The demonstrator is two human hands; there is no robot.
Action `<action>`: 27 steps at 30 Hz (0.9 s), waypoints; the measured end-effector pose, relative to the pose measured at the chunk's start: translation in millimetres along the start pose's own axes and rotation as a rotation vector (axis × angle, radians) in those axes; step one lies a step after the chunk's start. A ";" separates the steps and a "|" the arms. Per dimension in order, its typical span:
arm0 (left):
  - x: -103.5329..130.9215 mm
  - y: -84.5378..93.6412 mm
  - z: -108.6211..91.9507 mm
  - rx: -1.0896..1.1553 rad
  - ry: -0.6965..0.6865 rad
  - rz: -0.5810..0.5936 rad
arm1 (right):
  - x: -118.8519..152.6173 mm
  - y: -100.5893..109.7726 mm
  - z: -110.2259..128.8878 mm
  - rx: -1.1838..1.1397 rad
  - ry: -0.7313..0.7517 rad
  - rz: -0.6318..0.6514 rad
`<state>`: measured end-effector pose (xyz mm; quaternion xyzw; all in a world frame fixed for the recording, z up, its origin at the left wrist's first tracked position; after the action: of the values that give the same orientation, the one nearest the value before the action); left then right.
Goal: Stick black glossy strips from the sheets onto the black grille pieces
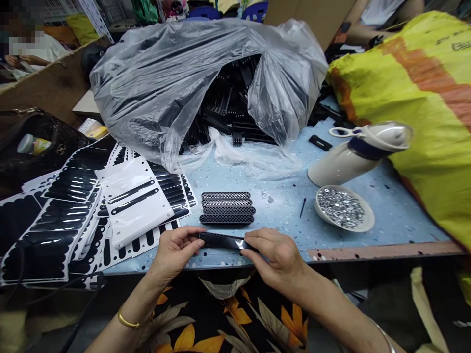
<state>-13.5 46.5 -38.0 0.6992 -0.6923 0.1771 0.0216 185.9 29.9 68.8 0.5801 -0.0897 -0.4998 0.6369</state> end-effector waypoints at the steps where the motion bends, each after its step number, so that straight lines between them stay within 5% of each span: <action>1: 0.1 -0.2 -0.2 -0.005 -0.005 0.004 | -0.1 2.4 -0.8 -0.016 -0.011 -0.014; 15: 4.7 -4.3 -9.9 -0.135 -0.145 0.036 | 1.3 16.0 -9.7 -0.053 -0.052 -0.007; 27: 5.0 -3.3 -10.8 -0.101 -0.114 0.016 | -3.2 9.8 -2.5 -0.028 -0.001 0.000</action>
<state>-12.7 44.8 -25.8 0.7007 -0.7059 0.1023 0.0160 191.3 32.2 77.7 0.5711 -0.0828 -0.5013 0.6447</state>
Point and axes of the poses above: each hand's wrist, its own x-axis away from the middle knuckle, its own y-axis out of the back of the hand, z = x × y, the point moved 10 cm from there along -x, towards the middle knuckle, and after that the axes turned 14 degrees about x, right-handed, at the moved point
